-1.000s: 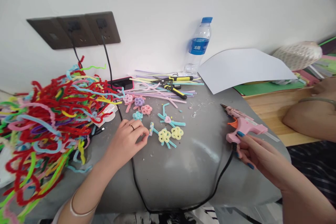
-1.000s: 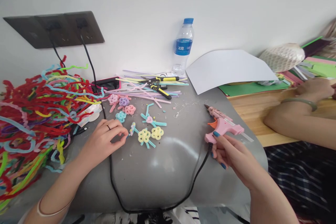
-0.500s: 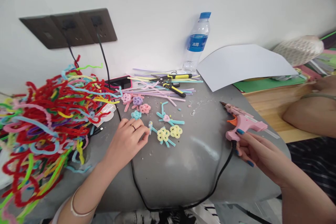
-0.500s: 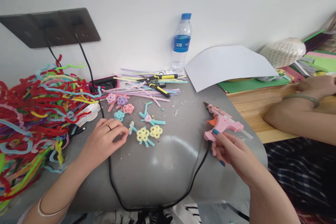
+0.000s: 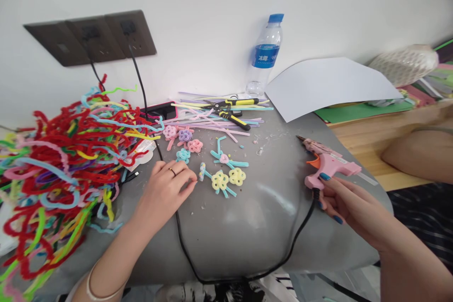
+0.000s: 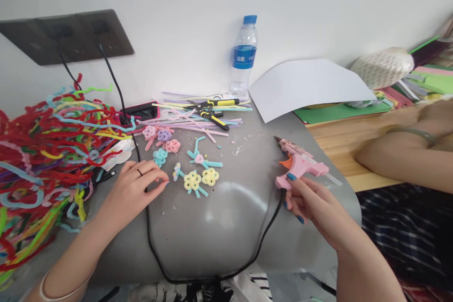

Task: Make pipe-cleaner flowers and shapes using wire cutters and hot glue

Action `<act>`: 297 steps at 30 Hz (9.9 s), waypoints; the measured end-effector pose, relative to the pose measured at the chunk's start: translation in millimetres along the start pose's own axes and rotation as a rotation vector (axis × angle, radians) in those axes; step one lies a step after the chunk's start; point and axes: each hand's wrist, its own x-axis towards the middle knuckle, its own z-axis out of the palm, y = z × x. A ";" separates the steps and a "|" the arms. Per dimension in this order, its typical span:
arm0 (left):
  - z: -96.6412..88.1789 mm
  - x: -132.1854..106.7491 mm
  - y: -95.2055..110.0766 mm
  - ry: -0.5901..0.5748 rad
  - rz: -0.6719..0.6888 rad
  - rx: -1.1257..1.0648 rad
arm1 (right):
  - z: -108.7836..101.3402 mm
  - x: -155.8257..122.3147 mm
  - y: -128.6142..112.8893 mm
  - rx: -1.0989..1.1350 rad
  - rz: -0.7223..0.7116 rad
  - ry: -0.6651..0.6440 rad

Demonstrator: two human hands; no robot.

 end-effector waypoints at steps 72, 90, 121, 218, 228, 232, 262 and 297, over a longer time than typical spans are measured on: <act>37.9 -57.0 2.4 0.275 -0.034 -0.406 | 161.0 -5.4 7.7 -0.676 -0.644 0.127; 34.4 -57.4 7.6 0.224 -0.003 -0.400 | 168.4 23.8 -37.6 -0.878 -0.697 -0.066; 39.1 -38.3 41.0 0.167 0.192 -0.406 | 85.6 39.5 -101.6 -0.370 -1.075 0.278; 45.2 -42.5 43.8 0.034 0.092 -0.231 | 73.4 -19.3 14.2 -0.568 -0.509 -0.287; 45.0 -42.7 43.5 0.030 0.090 -0.236 | 72.7 -18.5 12.3 -0.487 -0.502 -0.286; 44.5 -43.0 43.7 0.031 0.089 -0.235 | 71.1 -19.2 12.1 -0.517 -0.525 -0.280; 43.7 -41.7 43.9 0.026 0.091 -0.229 | 68.0 -17.2 14.1 -0.559 -0.508 -0.267; 44.0 -43.4 43.7 0.017 0.089 -0.255 | 62.3 -18.9 13.8 -0.618 -0.538 -0.262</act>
